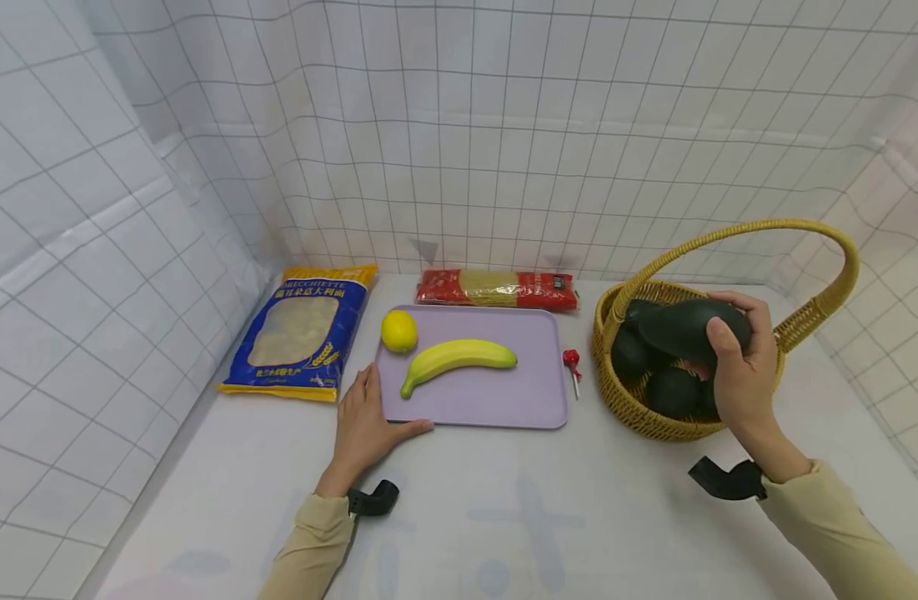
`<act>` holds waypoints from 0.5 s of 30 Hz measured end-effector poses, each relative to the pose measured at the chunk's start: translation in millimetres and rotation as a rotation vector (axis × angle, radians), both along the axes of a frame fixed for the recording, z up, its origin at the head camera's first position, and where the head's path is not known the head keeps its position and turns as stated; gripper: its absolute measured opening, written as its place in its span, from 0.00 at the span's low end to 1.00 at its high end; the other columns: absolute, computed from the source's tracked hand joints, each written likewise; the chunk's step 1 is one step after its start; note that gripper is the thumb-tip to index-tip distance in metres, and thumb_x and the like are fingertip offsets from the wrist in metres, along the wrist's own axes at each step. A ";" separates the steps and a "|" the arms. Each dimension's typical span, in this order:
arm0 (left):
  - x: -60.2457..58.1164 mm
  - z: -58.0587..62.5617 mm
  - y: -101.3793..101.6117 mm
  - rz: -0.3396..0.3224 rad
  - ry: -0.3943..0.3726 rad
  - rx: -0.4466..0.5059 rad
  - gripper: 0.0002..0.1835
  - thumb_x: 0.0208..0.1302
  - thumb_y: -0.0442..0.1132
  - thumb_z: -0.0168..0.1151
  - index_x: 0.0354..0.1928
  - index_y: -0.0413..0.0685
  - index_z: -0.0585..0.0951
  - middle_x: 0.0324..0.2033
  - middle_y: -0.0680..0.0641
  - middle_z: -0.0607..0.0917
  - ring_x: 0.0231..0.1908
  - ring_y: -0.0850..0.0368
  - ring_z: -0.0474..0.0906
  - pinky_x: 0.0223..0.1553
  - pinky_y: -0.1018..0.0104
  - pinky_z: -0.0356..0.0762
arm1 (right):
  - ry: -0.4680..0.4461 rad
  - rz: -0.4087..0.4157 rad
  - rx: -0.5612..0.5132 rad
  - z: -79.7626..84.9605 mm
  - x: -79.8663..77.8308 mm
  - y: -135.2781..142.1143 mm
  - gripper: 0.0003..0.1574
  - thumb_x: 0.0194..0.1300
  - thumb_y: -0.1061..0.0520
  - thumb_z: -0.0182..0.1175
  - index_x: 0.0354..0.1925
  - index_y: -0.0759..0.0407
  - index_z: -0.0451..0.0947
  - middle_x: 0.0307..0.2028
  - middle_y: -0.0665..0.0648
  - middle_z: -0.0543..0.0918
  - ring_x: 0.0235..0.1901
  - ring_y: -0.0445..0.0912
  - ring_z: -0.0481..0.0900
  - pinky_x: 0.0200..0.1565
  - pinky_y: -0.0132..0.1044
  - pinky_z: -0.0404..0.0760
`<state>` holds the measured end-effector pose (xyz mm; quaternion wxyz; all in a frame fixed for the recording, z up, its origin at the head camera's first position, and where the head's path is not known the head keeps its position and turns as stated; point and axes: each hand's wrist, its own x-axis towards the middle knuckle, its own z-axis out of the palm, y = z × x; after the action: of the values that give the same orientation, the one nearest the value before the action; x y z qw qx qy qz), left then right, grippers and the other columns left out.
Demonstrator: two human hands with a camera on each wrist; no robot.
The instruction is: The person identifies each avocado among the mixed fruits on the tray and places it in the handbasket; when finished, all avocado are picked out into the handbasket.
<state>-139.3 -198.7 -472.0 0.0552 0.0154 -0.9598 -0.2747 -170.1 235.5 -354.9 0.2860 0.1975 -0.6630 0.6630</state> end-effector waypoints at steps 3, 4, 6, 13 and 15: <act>0.1 0.4 -0.6 0.004 0.007 0.003 0.71 0.38 0.67 0.73 0.72 0.31 0.45 0.69 0.30 0.49 0.67 0.35 0.46 0.67 0.43 0.41 | -0.013 -0.058 0.022 -1.2 -0.6 7.0 0.23 0.62 0.65 0.50 0.56 0.70 0.69 0.37 0.59 0.75 0.13 0.40 0.67 0.13 0.26 0.65; 0.0 0.5 -0.9 0.005 0.009 0.004 0.71 0.38 0.67 0.73 0.72 0.31 0.45 0.69 0.30 0.49 0.67 0.35 0.46 0.67 0.43 0.41 | -0.019 -0.061 0.022 -1.9 -0.7 8.5 0.23 0.62 0.66 0.51 0.56 0.71 0.69 0.37 0.59 0.75 0.13 0.40 0.67 0.12 0.26 0.65; 0.1 0.6 -1.2 0.007 0.011 0.005 0.71 0.37 0.67 0.73 0.72 0.31 0.45 0.69 0.30 0.50 0.67 0.35 0.47 0.67 0.43 0.41 | -0.040 -0.046 0.014 -3.6 -0.5 10.2 0.24 0.60 0.67 0.53 0.55 0.72 0.68 0.37 0.60 0.75 0.13 0.41 0.68 0.13 0.26 0.67; 0.9 -0.1 -0.8 0.004 0.005 0.005 0.71 0.37 0.68 0.73 0.72 0.32 0.45 0.69 0.30 0.50 0.67 0.34 0.47 0.67 0.43 0.41 | -0.148 -0.154 0.291 2.0 12.5 0.7 0.27 0.59 0.69 0.59 0.55 0.73 0.64 0.39 0.51 0.77 0.21 0.39 0.77 0.19 0.27 0.78; 1.4 -0.1 0.1 0.002 0.001 0.009 0.71 0.37 0.68 0.73 0.72 0.32 0.45 0.69 0.30 0.50 0.67 0.34 0.47 0.67 0.44 0.41 | -0.165 -0.168 0.370 5.7 17.9 -4.4 0.27 0.58 0.70 0.62 0.54 0.73 0.64 0.40 0.48 0.76 0.23 0.37 0.77 0.22 0.25 0.78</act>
<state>-137.9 -198.7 -472.1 0.0558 0.0167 -0.9585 -0.2789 -152.3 231.1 -349.2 0.2442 0.1357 -0.8086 0.5179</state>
